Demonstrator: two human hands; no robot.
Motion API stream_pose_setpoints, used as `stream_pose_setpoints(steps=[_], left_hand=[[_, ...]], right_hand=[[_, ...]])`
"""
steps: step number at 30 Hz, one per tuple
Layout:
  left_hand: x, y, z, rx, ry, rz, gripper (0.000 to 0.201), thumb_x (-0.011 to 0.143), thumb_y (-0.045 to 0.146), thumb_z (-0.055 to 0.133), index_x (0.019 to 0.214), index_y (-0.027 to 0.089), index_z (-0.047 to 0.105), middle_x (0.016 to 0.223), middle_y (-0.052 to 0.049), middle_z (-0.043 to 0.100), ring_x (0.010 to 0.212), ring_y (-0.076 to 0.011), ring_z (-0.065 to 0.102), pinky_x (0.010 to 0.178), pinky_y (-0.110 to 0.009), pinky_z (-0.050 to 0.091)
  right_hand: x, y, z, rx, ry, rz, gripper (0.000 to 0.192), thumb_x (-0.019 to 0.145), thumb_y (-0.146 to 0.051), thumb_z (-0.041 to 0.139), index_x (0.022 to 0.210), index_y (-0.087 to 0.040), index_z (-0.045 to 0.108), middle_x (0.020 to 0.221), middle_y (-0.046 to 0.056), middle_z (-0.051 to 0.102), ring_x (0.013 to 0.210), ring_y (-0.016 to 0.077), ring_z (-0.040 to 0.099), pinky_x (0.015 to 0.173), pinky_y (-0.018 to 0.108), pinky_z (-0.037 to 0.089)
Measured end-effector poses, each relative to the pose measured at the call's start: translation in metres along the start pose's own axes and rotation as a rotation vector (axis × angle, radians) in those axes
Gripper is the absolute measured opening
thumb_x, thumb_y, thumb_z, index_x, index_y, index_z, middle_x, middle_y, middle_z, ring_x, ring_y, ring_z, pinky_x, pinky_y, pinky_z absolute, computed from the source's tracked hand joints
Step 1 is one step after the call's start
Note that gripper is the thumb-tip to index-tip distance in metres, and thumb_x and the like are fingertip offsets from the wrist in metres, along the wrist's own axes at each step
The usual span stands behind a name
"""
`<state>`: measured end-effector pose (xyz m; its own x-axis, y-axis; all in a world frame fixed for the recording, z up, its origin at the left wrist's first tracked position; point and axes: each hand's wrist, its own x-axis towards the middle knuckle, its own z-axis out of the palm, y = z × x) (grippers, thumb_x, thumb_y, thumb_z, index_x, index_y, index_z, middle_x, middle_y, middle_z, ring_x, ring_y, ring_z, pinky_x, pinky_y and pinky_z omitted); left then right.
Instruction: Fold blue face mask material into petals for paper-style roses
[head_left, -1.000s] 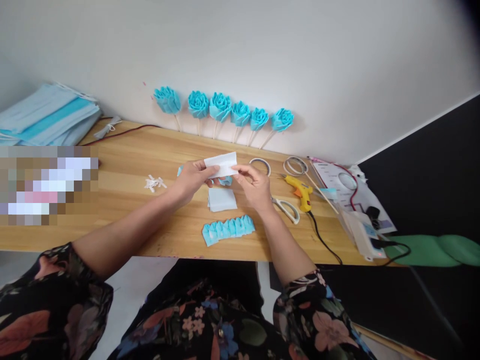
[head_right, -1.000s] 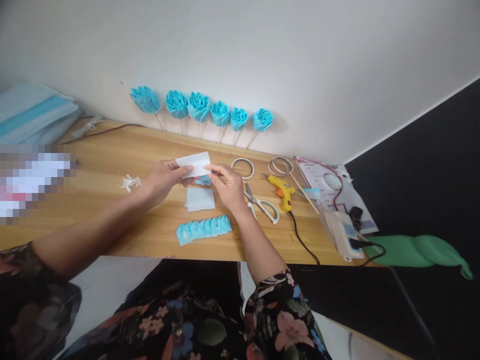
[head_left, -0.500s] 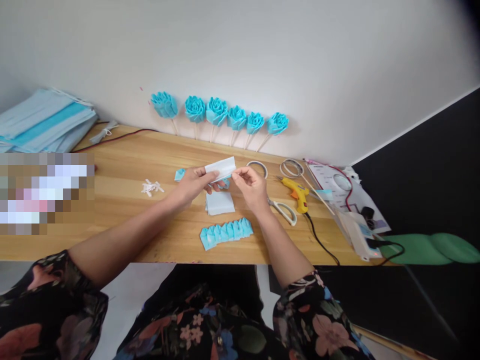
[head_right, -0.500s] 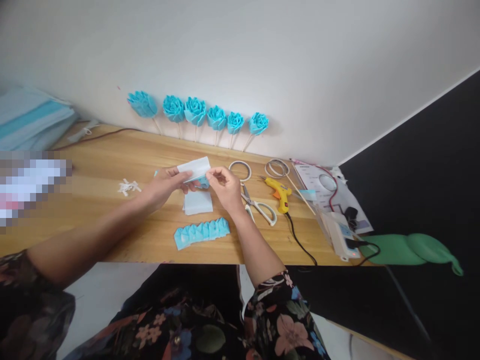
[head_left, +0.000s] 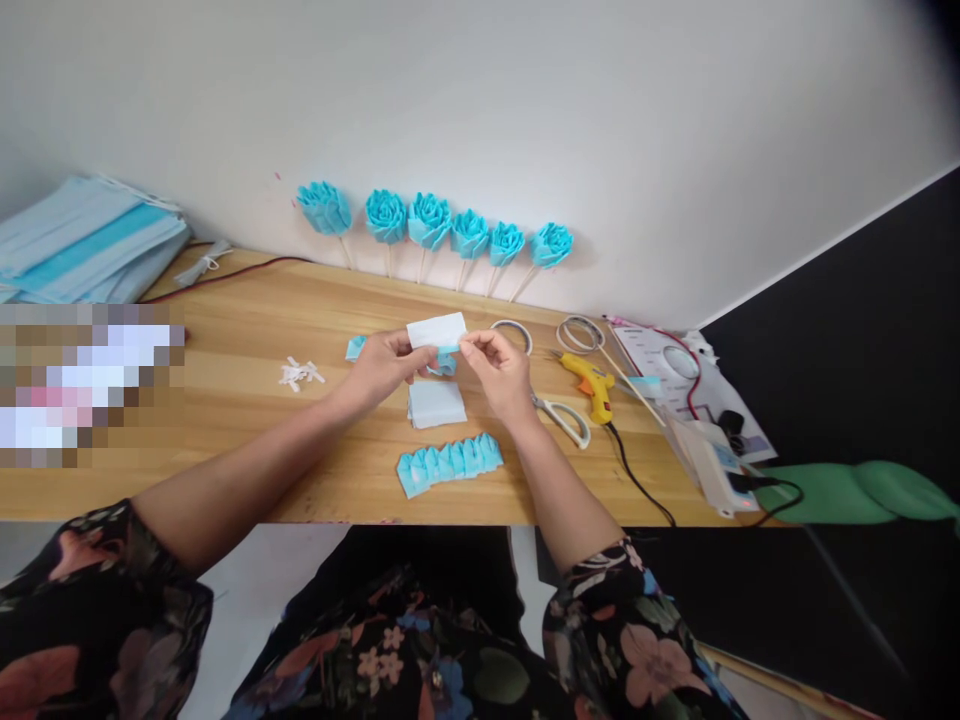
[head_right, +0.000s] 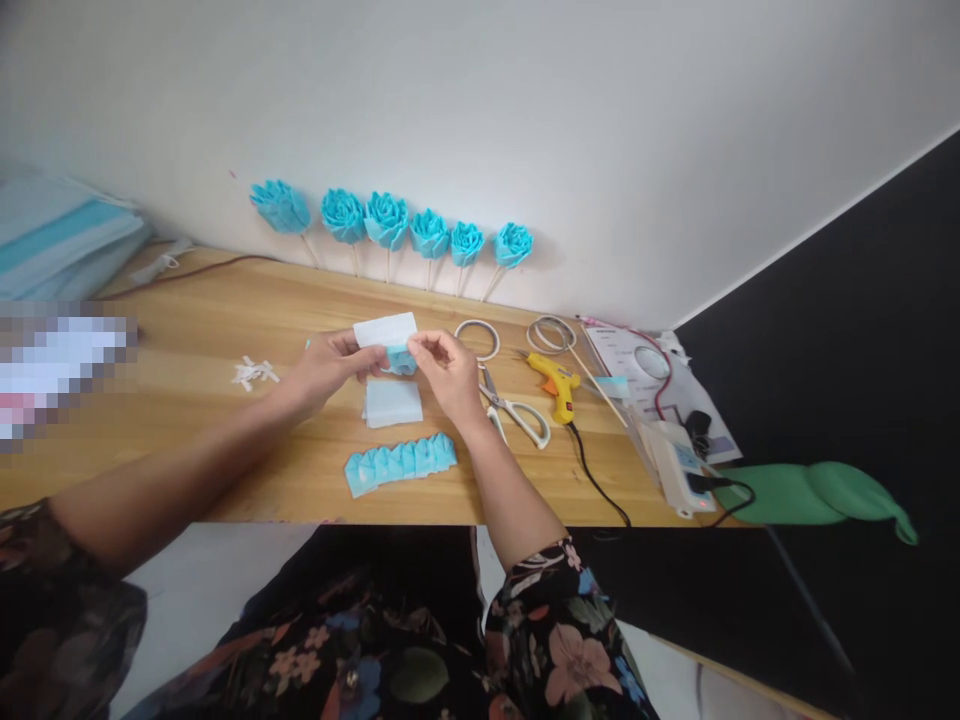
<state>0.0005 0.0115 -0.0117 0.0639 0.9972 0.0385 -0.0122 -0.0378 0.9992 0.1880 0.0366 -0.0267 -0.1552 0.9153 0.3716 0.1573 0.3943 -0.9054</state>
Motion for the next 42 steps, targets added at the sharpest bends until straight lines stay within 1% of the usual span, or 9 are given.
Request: stream_pose_setpoints(steps=[4, 7, 11, 18, 23, 26, 32, 37, 42], left_hand=[[0.000, 0.002, 0.001, 0.002, 0.011, -0.014, 0.023, 0.071, 0.037, 0.073, 0.072, 0.015, 0.067, 0.068, -0.003, 0.069, 0.060, -0.0128, 0.058, 0.053, -0.024, 0.042], [-0.001, 0.003, 0.001, 0.048, -0.012, -0.012, 0.020, 0.072, 0.035, 0.071, 0.074, 0.015, 0.069, 0.068, -0.002, 0.069, 0.062, -0.0131, 0.058, 0.056, -0.025, 0.043], [-0.002, 0.004, 0.000, 0.083, -0.015, 0.007, 0.020, 0.074, 0.035, 0.070, 0.072, 0.015, 0.069, 0.068, -0.002, 0.068, 0.061, -0.0126, 0.056, 0.058, -0.025, 0.042], [0.000, 0.002, -0.002, -0.112, 0.142, 0.074, 0.024, 0.075, 0.037, 0.075, 0.067, 0.016, 0.066, 0.062, 0.000, 0.064, 0.055, -0.0095, 0.050, 0.056, -0.024, 0.039], [-0.001, -0.003, 0.006, -0.363, 0.034, -0.008, 0.026, 0.073, 0.039, 0.081, 0.079, 0.015, 0.072, 0.073, -0.002, 0.068, 0.069, -0.0127, 0.060, 0.067, -0.026, 0.046], [-0.002, -0.007, 0.009, -0.391, -0.040, -0.049, 0.026, 0.073, 0.038, 0.081, 0.077, 0.014, 0.073, 0.078, -0.006, 0.071, 0.077, -0.0159, 0.064, 0.074, -0.029, 0.049], [-0.001, -0.007, 0.007, -0.378, 0.036, -0.115, 0.021, 0.080, 0.029, 0.076, 0.069, 0.013, 0.071, 0.072, -0.006, 0.071, 0.073, -0.0153, 0.064, 0.074, -0.030, 0.048], [0.004, -0.001, 0.003, -0.552, 0.016, -0.176, 0.017, 0.080, 0.021, 0.073, 0.066, 0.014, 0.067, 0.067, -0.005, 0.068, 0.067, -0.0145, 0.062, 0.067, -0.029, 0.047], [0.005, -0.002, -0.001, -0.604, -0.074, -0.199, 0.012, 0.079, 0.021, 0.074, 0.072, 0.014, 0.068, 0.066, -0.004, 0.065, 0.065, -0.0145, 0.060, 0.064, -0.030, 0.045]], right_hand=[[0.003, 0.002, -0.001, 0.120, -0.081, 0.062, 0.057, 0.080, -0.055, 0.073, 0.129, -0.028, 0.059, 0.107, 0.004, 0.071, 0.102, 0.0206, 0.066, 0.087, 0.034, 0.056], [0.004, 0.003, -0.002, 0.171, -0.154, 0.122, 0.075, 0.076, -0.056, 0.078, 0.141, -0.029, 0.050, 0.104, 0.004, 0.071, 0.100, 0.0220, 0.067, 0.089, 0.037, 0.057], [0.004, 0.005, -0.002, 0.159, -0.143, 0.135, 0.072, 0.077, -0.052, 0.078, 0.140, -0.028, 0.053, 0.091, 0.001, 0.068, 0.087, 0.0190, 0.065, 0.085, 0.036, 0.056], [0.002, 0.007, -0.001, 0.147, -0.205, 0.141, 0.067, 0.079, -0.046, 0.076, 0.139, -0.029, 0.055, 0.082, -0.002, 0.064, 0.075, 0.0156, 0.060, 0.078, 0.034, 0.054], [0.001, 0.006, -0.001, 0.134, -0.185, 0.089, 0.062, 0.081, -0.043, 0.074, 0.138, -0.033, 0.055, 0.083, -0.002, 0.065, 0.075, 0.0155, 0.060, 0.076, 0.034, 0.056], [0.001, 0.005, 0.001, 0.102, -0.172, 0.084, 0.062, 0.081, -0.043, 0.073, 0.139, -0.032, 0.054, 0.083, -0.002, 0.065, 0.076, 0.0156, 0.061, 0.075, 0.034, 0.057], [0.000, 0.001, 0.000, 0.038, -0.184, 0.081, 0.057, 0.085, -0.041, 0.069, 0.139, -0.030, 0.056, 0.078, -0.003, 0.062, 0.072, 0.0141, 0.059, 0.071, 0.031, 0.055], [0.000, -0.002, -0.007, -0.108, -0.107, -0.056, 0.048, 0.092, -0.033, 0.058, 0.140, -0.031, 0.055, 0.110, 0.004, 0.069, 0.099, 0.0185, 0.064, 0.081, 0.034, 0.056], [-0.001, -0.006, -0.008, -0.302, -0.162, -0.324, 0.055, 0.089, -0.019, 0.059, 0.141, -0.037, 0.053, 0.141, 0.004, 0.059, 0.131, 0.0247, 0.052, 0.101, 0.046, 0.052]])
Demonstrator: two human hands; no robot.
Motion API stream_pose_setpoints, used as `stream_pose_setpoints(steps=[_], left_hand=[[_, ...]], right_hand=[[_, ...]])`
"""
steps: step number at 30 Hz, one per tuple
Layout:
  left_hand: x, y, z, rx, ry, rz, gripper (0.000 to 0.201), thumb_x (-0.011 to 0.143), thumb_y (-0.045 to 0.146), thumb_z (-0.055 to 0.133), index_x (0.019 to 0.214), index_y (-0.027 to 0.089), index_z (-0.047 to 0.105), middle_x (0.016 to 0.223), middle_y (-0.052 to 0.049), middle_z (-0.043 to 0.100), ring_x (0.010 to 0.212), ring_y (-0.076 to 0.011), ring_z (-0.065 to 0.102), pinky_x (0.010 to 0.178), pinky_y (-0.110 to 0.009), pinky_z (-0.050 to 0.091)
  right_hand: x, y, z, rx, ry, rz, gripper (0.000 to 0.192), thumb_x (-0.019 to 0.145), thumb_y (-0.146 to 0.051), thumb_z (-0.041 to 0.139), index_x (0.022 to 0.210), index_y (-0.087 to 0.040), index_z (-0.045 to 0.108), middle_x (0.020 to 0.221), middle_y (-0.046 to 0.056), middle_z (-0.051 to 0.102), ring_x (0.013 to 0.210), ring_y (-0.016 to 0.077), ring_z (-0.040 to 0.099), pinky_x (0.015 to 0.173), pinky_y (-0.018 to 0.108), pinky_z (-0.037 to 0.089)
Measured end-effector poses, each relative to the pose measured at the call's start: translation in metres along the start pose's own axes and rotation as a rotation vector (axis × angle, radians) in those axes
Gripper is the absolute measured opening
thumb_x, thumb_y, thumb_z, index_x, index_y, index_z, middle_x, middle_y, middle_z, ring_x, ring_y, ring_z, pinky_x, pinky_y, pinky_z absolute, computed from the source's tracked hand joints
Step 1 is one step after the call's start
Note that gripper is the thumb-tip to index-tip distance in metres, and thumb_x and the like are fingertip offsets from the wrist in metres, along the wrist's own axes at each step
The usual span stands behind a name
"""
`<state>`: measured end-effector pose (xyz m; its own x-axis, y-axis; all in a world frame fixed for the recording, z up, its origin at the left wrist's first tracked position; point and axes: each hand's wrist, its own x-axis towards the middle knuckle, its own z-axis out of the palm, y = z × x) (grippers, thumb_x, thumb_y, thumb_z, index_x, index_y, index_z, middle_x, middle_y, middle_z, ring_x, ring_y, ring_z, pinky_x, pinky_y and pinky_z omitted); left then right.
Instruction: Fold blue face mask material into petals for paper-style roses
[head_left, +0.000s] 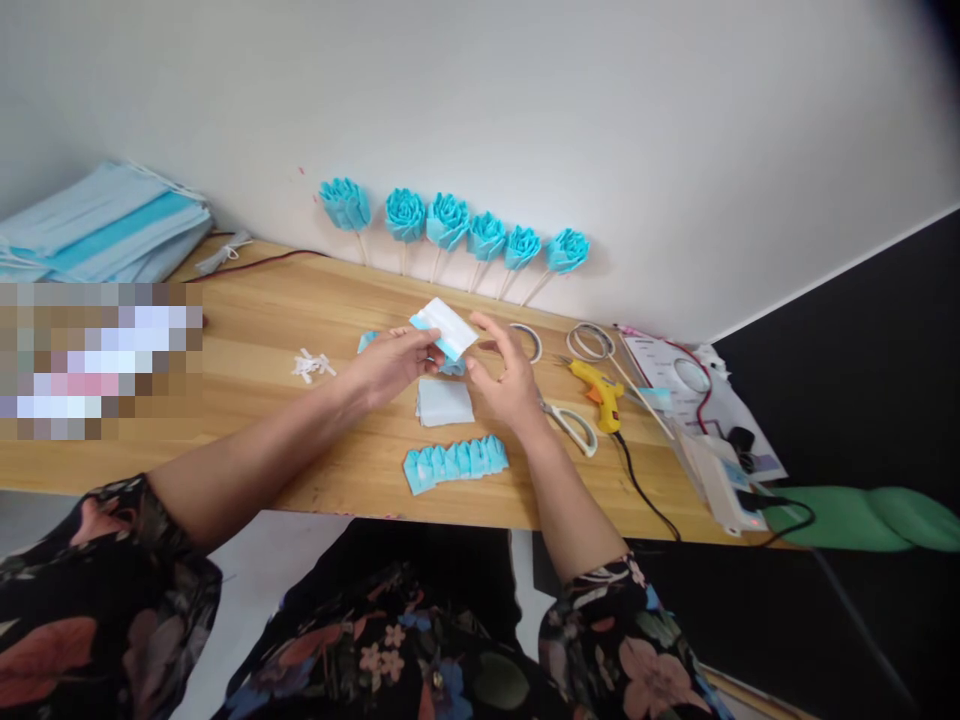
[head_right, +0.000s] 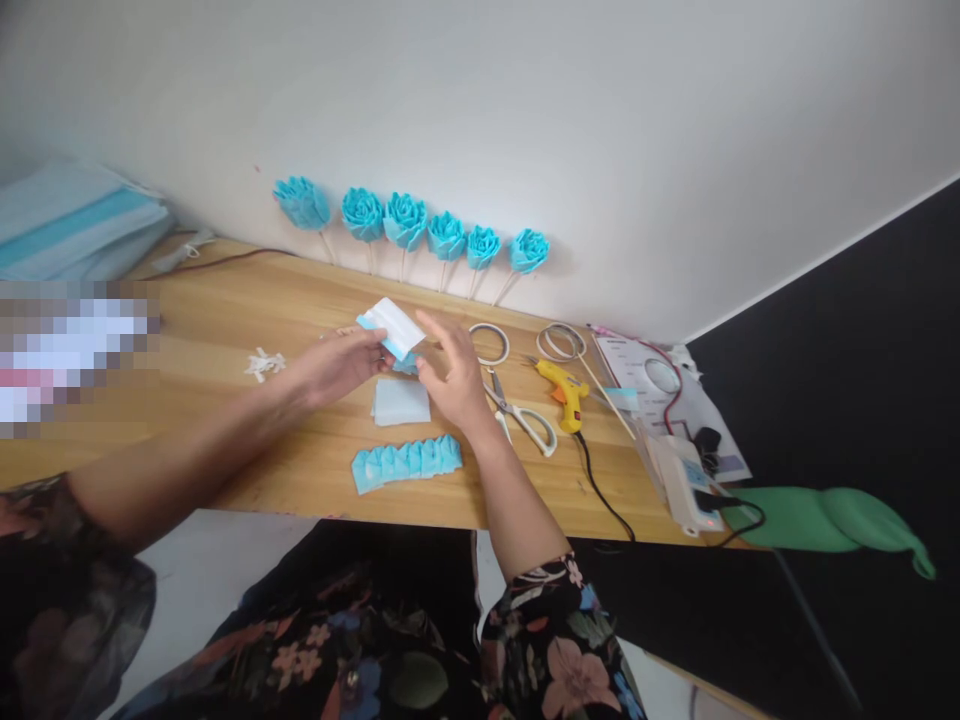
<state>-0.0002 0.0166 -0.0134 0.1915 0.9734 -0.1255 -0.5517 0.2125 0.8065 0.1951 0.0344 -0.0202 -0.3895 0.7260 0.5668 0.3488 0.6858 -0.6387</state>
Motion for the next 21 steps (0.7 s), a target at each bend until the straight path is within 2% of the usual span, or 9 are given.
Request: stream_pose_setpoints(steps=[4, 7, 12, 15, 21], left_hand=[[0.0004, -0.0044, -0.0033, 0.056, -0.045, -0.010, 0.014, 0.079, 0.023, 0.075, 0.070, 0.015, 0.068, 0.064, -0.004, 0.064, 0.063, -0.0145, 0.058, 0.065, -0.032, 0.043], [0.0008, -0.0067, -0.0049, 0.119, -0.062, -0.006, 0.019, 0.080, 0.025, 0.074, 0.066, 0.014, 0.069, 0.062, -0.005, 0.063, 0.061, -0.0140, 0.057, 0.065, -0.032, 0.042], [0.0021, -0.0085, -0.0052, 0.245, -0.032, 0.007, 0.024, 0.081, 0.025, 0.073, 0.060, 0.014, 0.066, 0.061, -0.006, 0.065, 0.059, -0.0131, 0.056, 0.066, -0.032, 0.043], [0.0024, -0.0088, -0.0037, 0.258, 0.000, 0.028, 0.025, 0.079, 0.025, 0.075, 0.059, 0.014, 0.065, 0.060, -0.005, 0.065, 0.059, -0.0126, 0.057, 0.065, -0.030, 0.044], [-0.0008, -0.0056, 0.0005, 0.147, -0.035, 0.034, 0.018, 0.080, 0.030, 0.076, 0.076, 0.013, 0.072, 0.074, -0.005, 0.072, 0.069, -0.0148, 0.064, 0.072, -0.030, 0.052]], right_hand=[[0.0012, -0.0031, -0.0004, -0.159, 0.007, -0.111, 0.043, 0.088, -0.015, 0.060, 0.124, -0.039, 0.063, 0.139, 0.000, 0.061, 0.131, 0.0269, 0.053, 0.112, 0.056, 0.041], [0.0019, -0.0023, -0.0005, -0.172, 0.003, -0.153, 0.039, 0.087, -0.012, 0.061, 0.113, -0.039, 0.069, 0.137, -0.001, 0.062, 0.128, 0.0263, 0.054, 0.108, 0.054, 0.043], [0.0023, 0.0010, 0.0006, -0.162, -0.067, -0.112, 0.028, 0.087, -0.015, 0.065, 0.096, -0.039, 0.076, 0.139, -0.005, 0.061, 0.133, 0.0271, 0.048, 0.104, 0.053, 0.045], [0.0028, 0.0006, 0.0008, -0.144, -0.066, -0.084, 0.022, 0.088, -0.019, 0.067, 0.090, -0.038, 0.078, 0.138, -0.005, 0.062, 0.133, 0.0271, 0.047, 0.104, 0.053, 0.045], [0.0040, -0.0020, 0.0011, -0.111, -0.084, -0.084, 0.016, 0.089, -0.027, 0.070, 0.090, -0.039, 0.079, 0.139, -0.005, 0.062, 0.133, 0.0251, 0.050, 0.108, 0.054, 0.043]])
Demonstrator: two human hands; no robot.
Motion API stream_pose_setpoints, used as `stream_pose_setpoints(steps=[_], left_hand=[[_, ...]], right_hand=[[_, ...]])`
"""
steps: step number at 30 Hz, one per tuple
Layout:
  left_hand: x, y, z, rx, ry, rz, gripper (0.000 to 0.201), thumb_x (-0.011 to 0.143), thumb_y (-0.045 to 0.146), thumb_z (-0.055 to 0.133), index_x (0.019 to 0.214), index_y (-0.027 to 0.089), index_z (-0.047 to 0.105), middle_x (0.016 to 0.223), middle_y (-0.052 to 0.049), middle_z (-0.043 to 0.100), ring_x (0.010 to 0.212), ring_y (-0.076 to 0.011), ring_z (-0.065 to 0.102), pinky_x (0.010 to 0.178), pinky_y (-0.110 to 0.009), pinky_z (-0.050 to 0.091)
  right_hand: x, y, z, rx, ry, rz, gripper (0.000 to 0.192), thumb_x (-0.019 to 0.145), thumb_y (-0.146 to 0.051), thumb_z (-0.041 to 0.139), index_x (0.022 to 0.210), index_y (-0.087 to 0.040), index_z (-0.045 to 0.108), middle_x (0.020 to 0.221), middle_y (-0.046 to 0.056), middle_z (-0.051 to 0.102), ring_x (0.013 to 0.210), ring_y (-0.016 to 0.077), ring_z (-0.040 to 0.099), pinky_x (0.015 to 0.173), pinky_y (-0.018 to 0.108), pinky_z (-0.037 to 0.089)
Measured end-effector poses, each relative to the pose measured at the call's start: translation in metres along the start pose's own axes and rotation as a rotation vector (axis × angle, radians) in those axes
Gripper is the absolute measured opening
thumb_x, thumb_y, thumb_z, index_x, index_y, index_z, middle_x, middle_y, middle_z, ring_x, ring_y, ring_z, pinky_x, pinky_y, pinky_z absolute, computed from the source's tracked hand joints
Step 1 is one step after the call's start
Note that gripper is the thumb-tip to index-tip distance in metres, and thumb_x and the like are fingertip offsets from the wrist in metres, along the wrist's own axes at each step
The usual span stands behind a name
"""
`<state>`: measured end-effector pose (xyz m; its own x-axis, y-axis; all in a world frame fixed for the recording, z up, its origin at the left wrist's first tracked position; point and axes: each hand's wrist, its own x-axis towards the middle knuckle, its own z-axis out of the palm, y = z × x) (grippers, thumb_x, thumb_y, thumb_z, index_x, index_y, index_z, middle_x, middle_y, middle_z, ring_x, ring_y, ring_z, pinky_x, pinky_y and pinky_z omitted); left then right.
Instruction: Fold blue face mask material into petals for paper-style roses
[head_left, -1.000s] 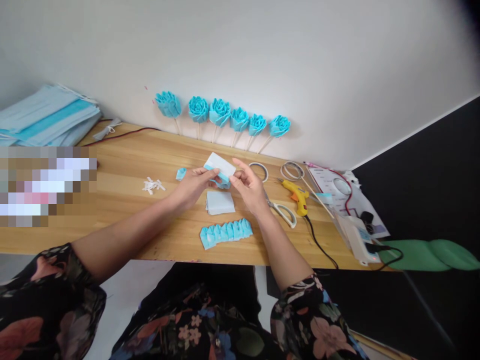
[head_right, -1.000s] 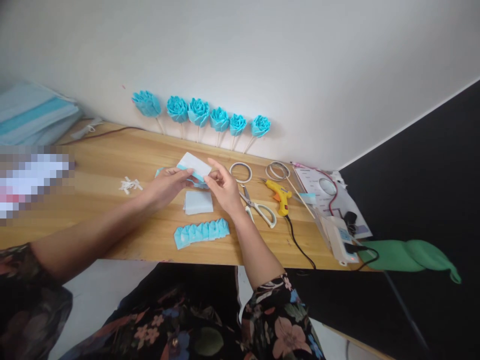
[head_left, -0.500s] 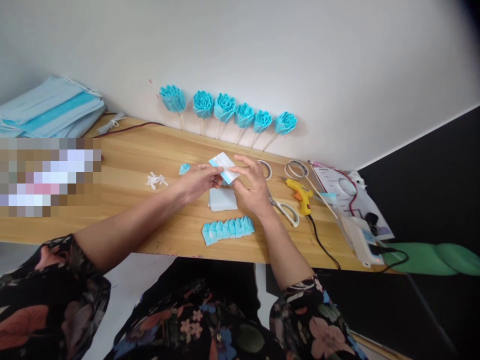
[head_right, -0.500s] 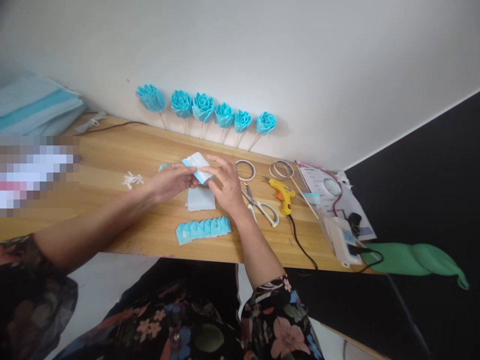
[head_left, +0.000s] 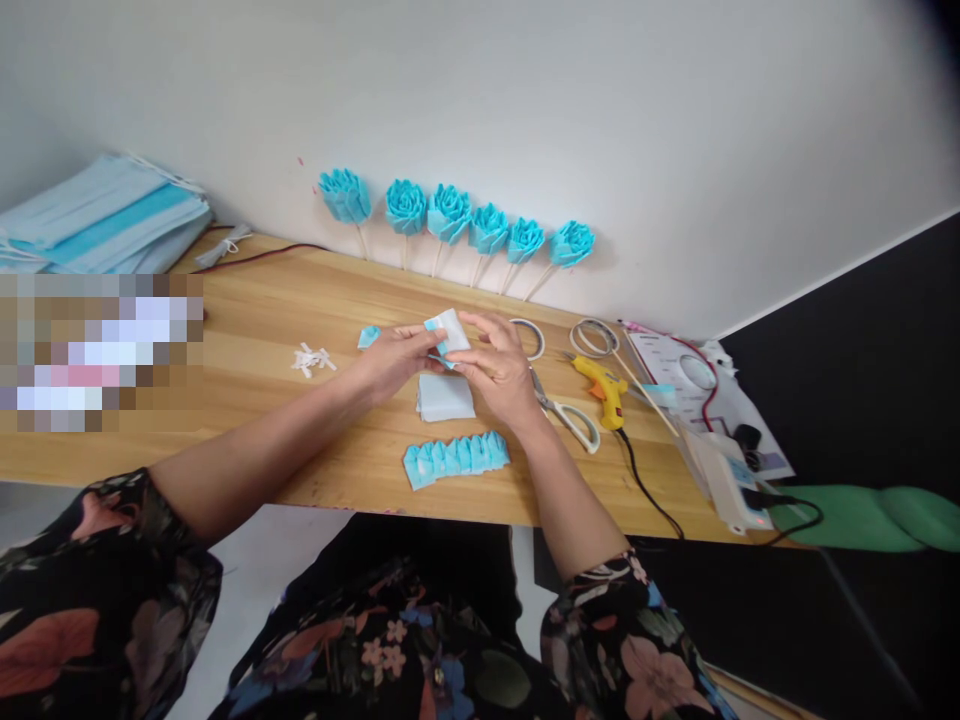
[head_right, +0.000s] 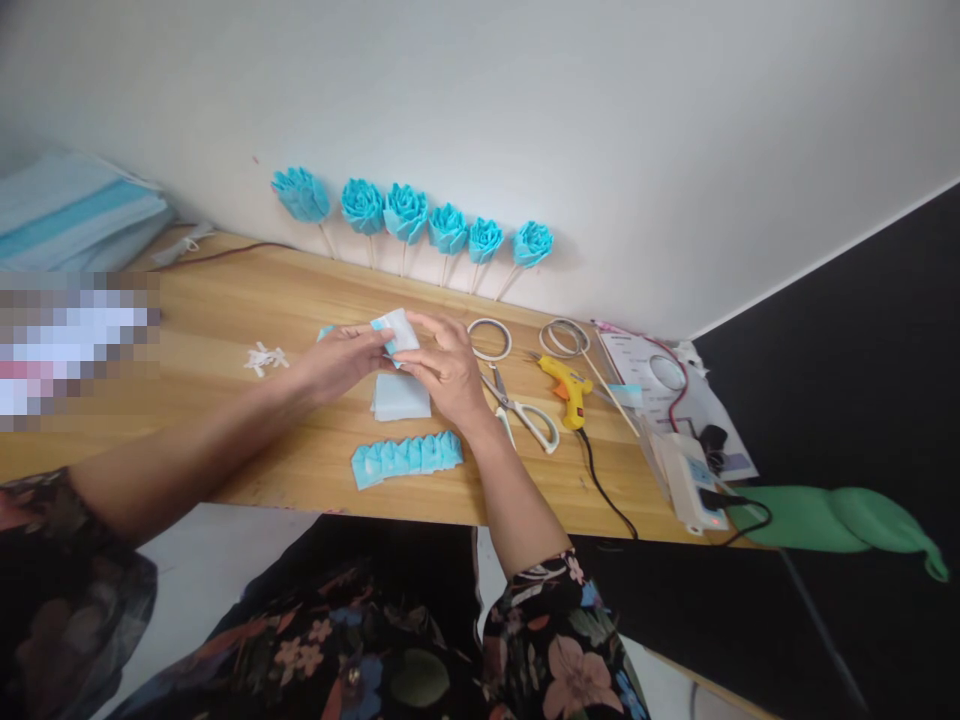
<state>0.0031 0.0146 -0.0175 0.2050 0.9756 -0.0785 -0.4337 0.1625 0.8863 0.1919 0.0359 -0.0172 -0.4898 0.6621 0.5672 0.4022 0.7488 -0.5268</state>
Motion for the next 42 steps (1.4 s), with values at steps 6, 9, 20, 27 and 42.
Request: stream_pose_setpoints(steps=[6, 9, 20, 27, 42], left_hand=[[0.002, 0.001, -0.002, -0.031, 0.048, 0.042, 0.020, 0.083, 0.031, 0.075, 0.077, 0.013, 0.069, 0.073, -0.005, 0.072, 0.069, -0.0149, 0.067, 0.076, -0.031, 0.053], [0.004, 0.001, -0.004, -0.088, 0.118, 0.044, 0.018, 0.084, 0.030, 0.073, 0.079, 0.013, 0.068, 0.076, -0.006, 0.074, 0.069, -0.0153, 0.068, 0.074, -0.030, 0.053], [0.002, -0.005, -0.001, 0.041, 0.060, 0.019, 0.022, 0.080, 0.031, 0.077, 0.075, 0.011, 0.070, 0.070, -0.006, 0.072, 0.063, -0.0137, 0.063, 0.067, -0.029, 0.053], [0.002, -0.006, -0.002, 0.066, 0.077, 0.008, 0.018, 0.079, 0.027, 0.078, 0.075, 0.011, 0.072, 0.072, -0.005, 0.072, 0.063, -0.0128, 0.063, 0.068, -0.030, 0.053], [0.003, -0.001, -0.004, -0.090, 0.060, 0.015, 0.016, 0.087, 0.025, 0.073, 0.085, 0.009, 0.074, 0.075, -0.007, 0.073, 0.069, -0.0151, 0.067, 0.078, -0.033, 0.054]], right_hand=[[-0.001, 0.000, 0.001, 0.027, 0.023, 0.056, 0.017, 0.091, -0.026, 0.067, 0.093, -0.038, 0.079, 0.140, -0.004, 0.062, 0.135, 0.0248, 0.049, 0.105, 0.052, 0.047], [-0.001, -0.001, -0.001, 0.075, 0.096, 0.100, 0.014, 0.091, -0.031, 0.067, 0.098, -0.036, 0.078, 0.137, -0.001, 0.065, 0.132, 0.0245, 0.053, 0.107, 0.051, 0.047], [-0.003, 0.007, 0.009, 0.459, 0.097, 0.483, 0.033, 0.079, -0.052, 0.073, 0.090, -0.020, 0.072, 0.084, 0.001, 0.073, 0.077, 0.0150, 0.065, 0.072, 0.029, 0.053], [-0.002, 0.003, 0.010, 0.373, 0.149, 0.453, 0.024, 0.082, -0.043, 0.070, 0.079, -0.019, 0.068, 0.070, -0.002, 0.063, 0.065, 0.0117, 0.055, 0.063, 0.026, 0.045], [-0.002, 0.007, 0.006, -0.182, 0.013, -0.123, 0.041, 0.088, -0.014, 0.062, 0.123, -0.036, 0.062, 0.141, 0.003, 0.058, 0.134, 0.0278, 0.049, 0.114, 0.056, 0.038]])
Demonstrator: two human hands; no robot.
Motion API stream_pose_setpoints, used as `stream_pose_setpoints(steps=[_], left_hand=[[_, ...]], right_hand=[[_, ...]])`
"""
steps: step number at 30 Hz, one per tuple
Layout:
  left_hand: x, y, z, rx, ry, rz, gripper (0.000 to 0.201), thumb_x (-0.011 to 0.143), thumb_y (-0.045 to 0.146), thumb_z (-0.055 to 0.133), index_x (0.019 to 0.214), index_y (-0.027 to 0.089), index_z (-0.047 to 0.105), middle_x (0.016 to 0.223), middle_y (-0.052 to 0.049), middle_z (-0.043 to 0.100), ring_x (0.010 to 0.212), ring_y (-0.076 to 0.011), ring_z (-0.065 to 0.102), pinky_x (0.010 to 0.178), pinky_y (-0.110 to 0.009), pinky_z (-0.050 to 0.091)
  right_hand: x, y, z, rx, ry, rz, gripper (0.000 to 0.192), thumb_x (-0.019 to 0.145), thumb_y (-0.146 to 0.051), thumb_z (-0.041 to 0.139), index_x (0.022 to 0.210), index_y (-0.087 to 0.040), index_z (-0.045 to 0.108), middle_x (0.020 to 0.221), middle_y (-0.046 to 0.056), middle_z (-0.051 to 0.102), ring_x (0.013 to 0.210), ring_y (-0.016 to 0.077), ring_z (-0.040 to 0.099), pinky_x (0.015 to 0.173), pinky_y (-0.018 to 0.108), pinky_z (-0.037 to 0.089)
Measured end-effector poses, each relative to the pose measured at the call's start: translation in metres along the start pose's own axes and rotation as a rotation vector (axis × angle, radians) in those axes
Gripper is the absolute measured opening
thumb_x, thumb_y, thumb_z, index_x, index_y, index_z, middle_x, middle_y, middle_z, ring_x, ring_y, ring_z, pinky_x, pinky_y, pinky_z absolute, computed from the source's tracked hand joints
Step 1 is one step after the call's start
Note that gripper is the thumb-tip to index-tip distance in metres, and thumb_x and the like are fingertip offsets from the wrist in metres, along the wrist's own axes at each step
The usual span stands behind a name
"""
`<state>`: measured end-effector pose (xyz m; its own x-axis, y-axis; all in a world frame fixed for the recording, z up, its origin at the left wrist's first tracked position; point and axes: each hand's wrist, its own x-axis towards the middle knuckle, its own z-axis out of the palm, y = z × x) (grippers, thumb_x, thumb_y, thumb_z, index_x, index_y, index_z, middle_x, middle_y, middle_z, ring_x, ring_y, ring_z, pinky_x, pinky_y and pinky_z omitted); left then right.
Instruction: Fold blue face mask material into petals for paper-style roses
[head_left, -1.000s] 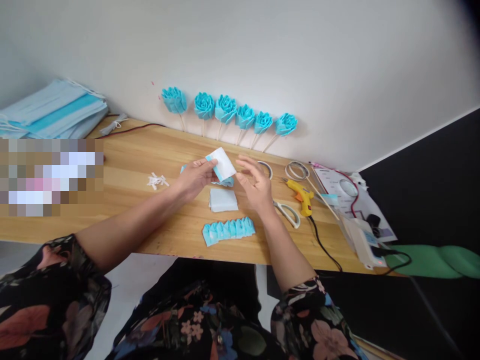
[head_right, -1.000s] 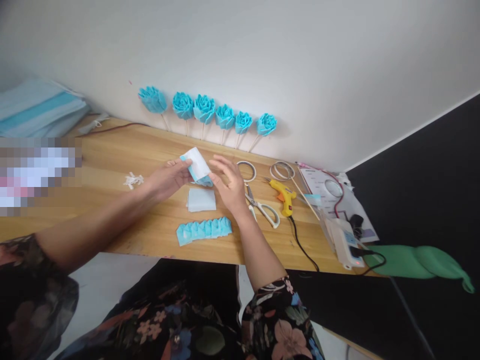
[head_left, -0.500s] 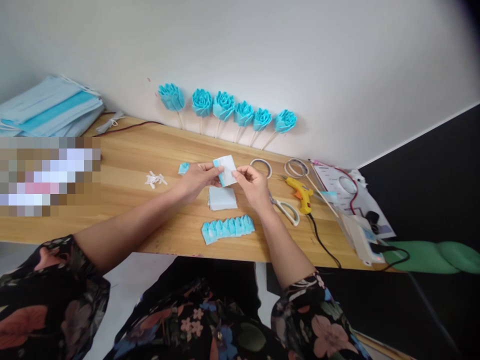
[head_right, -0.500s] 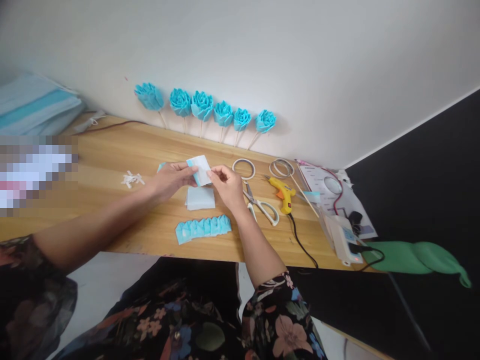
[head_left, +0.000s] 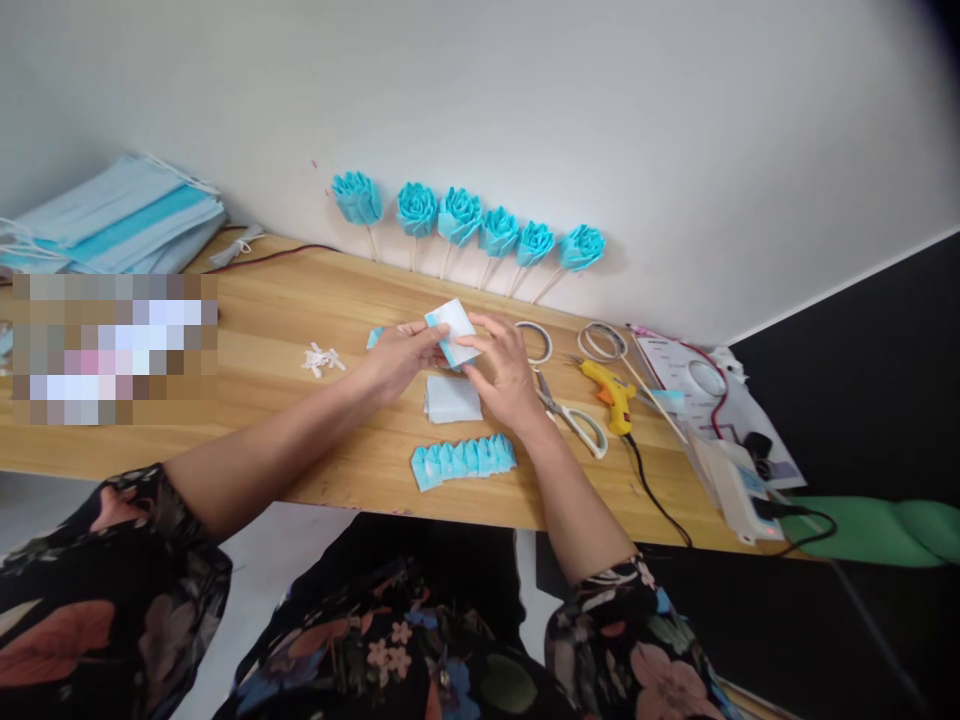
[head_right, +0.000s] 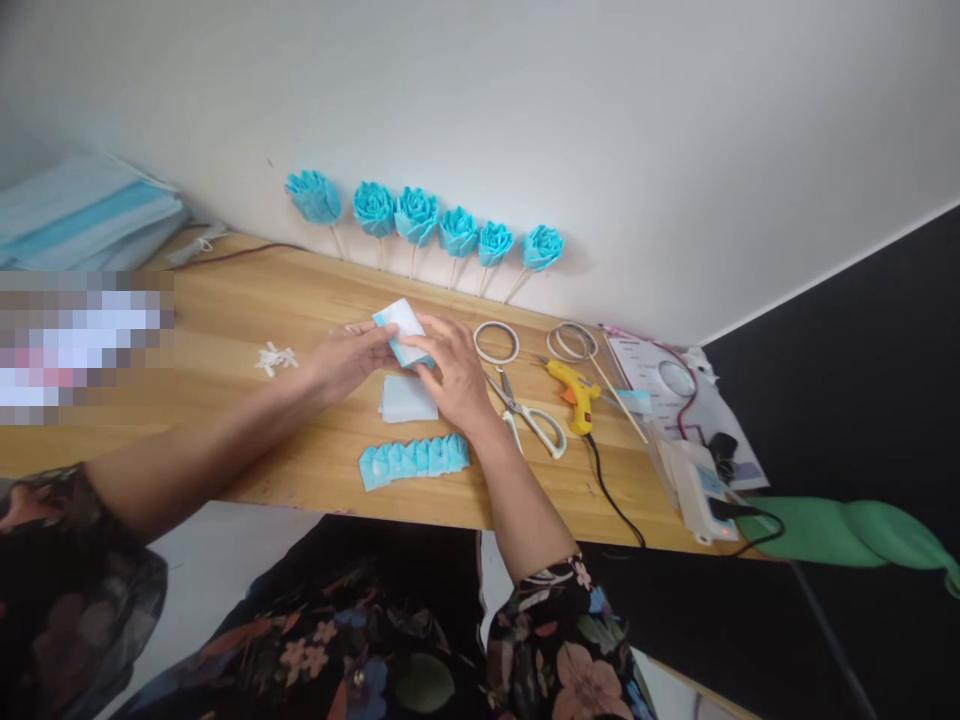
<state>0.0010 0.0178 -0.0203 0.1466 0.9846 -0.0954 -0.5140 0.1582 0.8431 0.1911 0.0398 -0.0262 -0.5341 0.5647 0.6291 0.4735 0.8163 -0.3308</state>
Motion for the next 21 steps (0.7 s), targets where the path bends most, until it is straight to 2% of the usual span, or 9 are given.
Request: stream_pose_setpoints(steps=[4, 8, 14, 17, 21], left_hand=[[-0.003, -0.002, 0.005, 0.013, -0.013, -0.003, 0.017, 0.088, 0.022, 0.070, 0.078, 0.009, 0.072, 0.072, -0.007, 0.073, 0.068, -0.0149, 0.066, 0.077, -0.032, 0.053], [-0.003, -0.005, 0.005, 0.043, -0.013, 0.004, 0.019, 0.088, 0.023, 0.070, 0.076, 0.009, 0.072, 0.071, -0.006, 0.072, 0.068, -0.0140, 0.066, 0.080, -0.032, 0.052], [-0.001, -0.009, 0.002, 0.084, 0.030, 0.045, 0.015, 0.085, 0.025, 0.074, 0.080, 0.010, 0.074, 0.074, -0.006, 0.074, 0.072, -0.0145, 0.068, 0.077, -0.029, 0.051], [0.000, -0.010, 0.002, 0.091, 0.025, 0.048, 0.013, 0.083, 0.023, 0.076, 0.081, 0.011, 0.076, 0.073, -0.005, 0.074, 0.071, -0.0138, 0.067, 0.074, -0.028, 0.051], [0.002, -0.011, -0.001, 0.101, 0.072, 0.064, 0.014, 0.083, 0.023, 0.076, 0.075, 0.011, 0.074, 0.068, -0.003, 0.070, 0.067, -0.0123, 0.064, 0.070, -0.026, 0.051]], right_hand=[[0.001, 0.001, 0.004, -0.005, 0.042, 0.000, 0.019, 0.089, -0.020, 0.066, 0.100, -0.035, 0.072, 0.137, 0.000, 0.060, 0.133, 0.0282, 0.048, 0.113, 0.057, 0.038], [0.001, -0.004, 0.004, 0.084, 0.077, 0.109, 0.006, 0.086, -0.028, 0.072, 0.085, -0.032, 0.076, 0.133, 0.000, 0.061, 0.131, 0.0292, 0.049, 0.107, 0.056, 0.043], [-0.001, -0.007, 0.009, 0.365, 0.162, 0.360, 0.009, 0.087, -0.034, 0.070, 0.085, -0.026, 0.073, 0.126, 0.005, 0.065, 0.122, 0.0240, 0.059, 0.108, 0.048, 0.045], [-0.002, -0.004, 0.013, 0.495, 0.157, 0.461, 0.015, 0.086, -0.039, 0.070, 0.086, -0.025, 0.072, 0.116, 0.005, 0.069, 0.113, 0.0222, 0.064, 0.099, 0.041, 0.051], [-0.002, -0.003, 0.012, 0.488, 0.152, 0.458, 0.016, 0.085, -0.040, 0.069, 0.086, -0.024, 0.071, 0.109, 0.004, 0.071, 0.104, 0.0208, 0.066, 0.095, 0.037, 0.052]])
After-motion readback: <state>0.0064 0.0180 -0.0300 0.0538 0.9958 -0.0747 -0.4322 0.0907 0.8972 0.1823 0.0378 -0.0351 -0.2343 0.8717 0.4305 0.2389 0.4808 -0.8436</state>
